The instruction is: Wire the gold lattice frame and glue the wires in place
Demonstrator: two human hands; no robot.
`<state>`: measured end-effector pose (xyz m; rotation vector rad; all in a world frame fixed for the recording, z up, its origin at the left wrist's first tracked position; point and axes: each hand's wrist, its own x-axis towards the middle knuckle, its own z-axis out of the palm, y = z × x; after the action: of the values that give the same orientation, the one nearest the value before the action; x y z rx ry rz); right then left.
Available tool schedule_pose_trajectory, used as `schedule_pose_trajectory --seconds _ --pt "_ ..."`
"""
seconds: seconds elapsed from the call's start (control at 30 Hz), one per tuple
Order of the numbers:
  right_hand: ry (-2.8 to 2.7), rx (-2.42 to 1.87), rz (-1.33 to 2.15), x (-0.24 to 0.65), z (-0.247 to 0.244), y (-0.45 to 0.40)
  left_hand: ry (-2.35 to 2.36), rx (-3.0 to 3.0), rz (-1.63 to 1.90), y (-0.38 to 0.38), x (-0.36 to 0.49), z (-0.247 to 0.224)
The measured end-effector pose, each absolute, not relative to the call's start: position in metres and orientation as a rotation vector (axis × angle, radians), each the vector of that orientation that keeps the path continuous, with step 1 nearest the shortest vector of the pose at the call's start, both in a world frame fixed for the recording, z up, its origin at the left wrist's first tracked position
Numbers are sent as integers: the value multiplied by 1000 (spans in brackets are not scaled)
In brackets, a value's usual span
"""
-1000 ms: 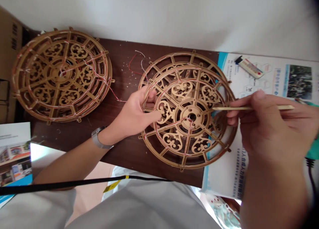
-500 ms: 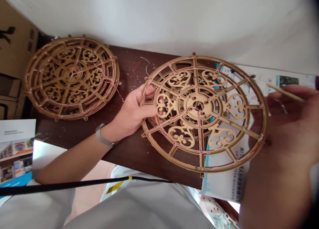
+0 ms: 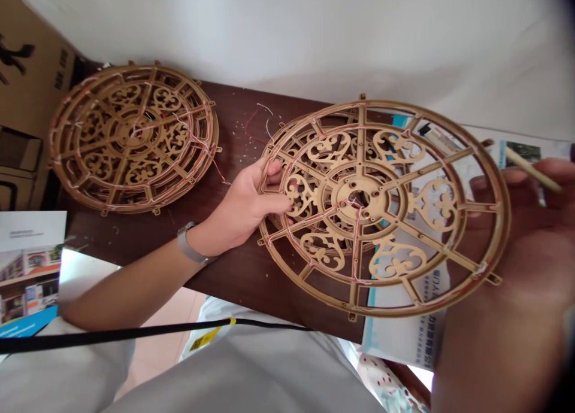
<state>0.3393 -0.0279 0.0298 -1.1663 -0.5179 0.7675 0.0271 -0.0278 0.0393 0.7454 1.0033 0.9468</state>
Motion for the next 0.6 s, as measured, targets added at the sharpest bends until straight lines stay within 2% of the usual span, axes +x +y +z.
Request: schedule_pose_trajectory --seconds 0.23,0.4,0.6 --pt "-691 -1101 842 335 40 -34 989 761 1019 -28 27 38" --pt "-611 -1032 767 324 42 -31 955 754 1080 -32 30 45" --pt "-616 -1200 597 347 22 -31 810 536 983 -37 31 49"
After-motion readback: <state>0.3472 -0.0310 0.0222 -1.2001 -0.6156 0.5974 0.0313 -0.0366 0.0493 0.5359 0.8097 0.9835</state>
